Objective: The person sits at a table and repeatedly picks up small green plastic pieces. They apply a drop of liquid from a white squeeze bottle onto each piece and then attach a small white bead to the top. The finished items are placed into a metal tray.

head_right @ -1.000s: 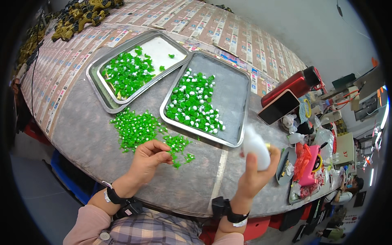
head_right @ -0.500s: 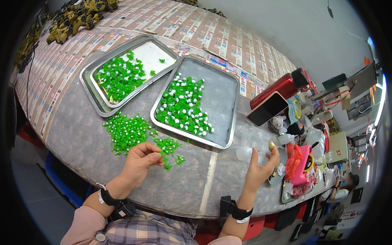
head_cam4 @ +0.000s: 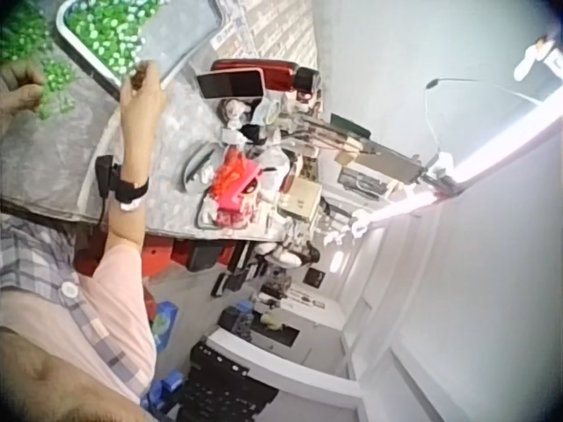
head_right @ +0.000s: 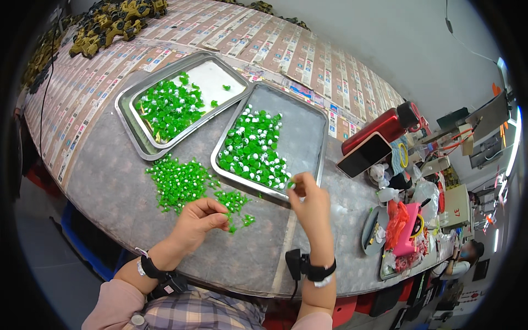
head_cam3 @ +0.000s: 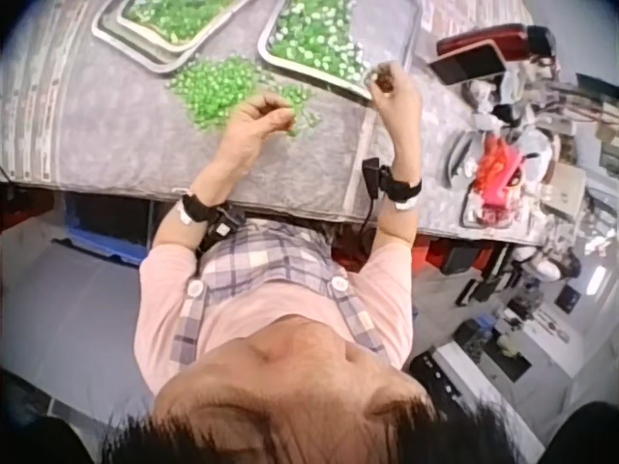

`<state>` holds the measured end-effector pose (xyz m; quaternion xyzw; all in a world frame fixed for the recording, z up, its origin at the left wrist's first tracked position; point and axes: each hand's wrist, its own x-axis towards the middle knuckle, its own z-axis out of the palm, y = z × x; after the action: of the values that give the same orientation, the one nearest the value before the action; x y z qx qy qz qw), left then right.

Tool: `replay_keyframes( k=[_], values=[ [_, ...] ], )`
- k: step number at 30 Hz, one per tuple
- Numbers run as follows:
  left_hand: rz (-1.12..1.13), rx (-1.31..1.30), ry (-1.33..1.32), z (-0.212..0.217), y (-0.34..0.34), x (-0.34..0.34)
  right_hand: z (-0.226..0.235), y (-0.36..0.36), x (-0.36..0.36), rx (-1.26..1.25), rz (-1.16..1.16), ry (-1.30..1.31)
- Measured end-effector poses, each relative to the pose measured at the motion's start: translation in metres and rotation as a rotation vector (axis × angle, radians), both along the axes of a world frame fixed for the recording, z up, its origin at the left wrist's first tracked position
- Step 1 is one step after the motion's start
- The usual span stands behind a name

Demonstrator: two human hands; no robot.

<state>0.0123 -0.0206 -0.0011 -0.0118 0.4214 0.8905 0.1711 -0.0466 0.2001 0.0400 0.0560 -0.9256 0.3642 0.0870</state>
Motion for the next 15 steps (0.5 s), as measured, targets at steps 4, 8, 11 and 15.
replay_keyframes(
  k=[4, 8, 11, 15],
  values=[
    [-0.081, -0.014, 0.098, 0.002, 0.001, 0.004, 0.018, -0.043, 0.035, -0.01, 0.251, -0.091],
    [-0.131, -0.033, 0.155, 0.003, 0.004, 0.002, 0.015, -0.059, 0.047, -0.078, 0.341, -0.127],
    [-0.109, -0.008, 0.122, 0.003, 0.002, 0.002, 0.009, -0.057, 0.049, -0.249, 0.362, -0.178],
    [-0.111, 0.06, 0.074, 0.001, 0.001, 0.003, -0.003, -0.049, 0.053, -0.757, 0.314, -0.404]
  ],
)
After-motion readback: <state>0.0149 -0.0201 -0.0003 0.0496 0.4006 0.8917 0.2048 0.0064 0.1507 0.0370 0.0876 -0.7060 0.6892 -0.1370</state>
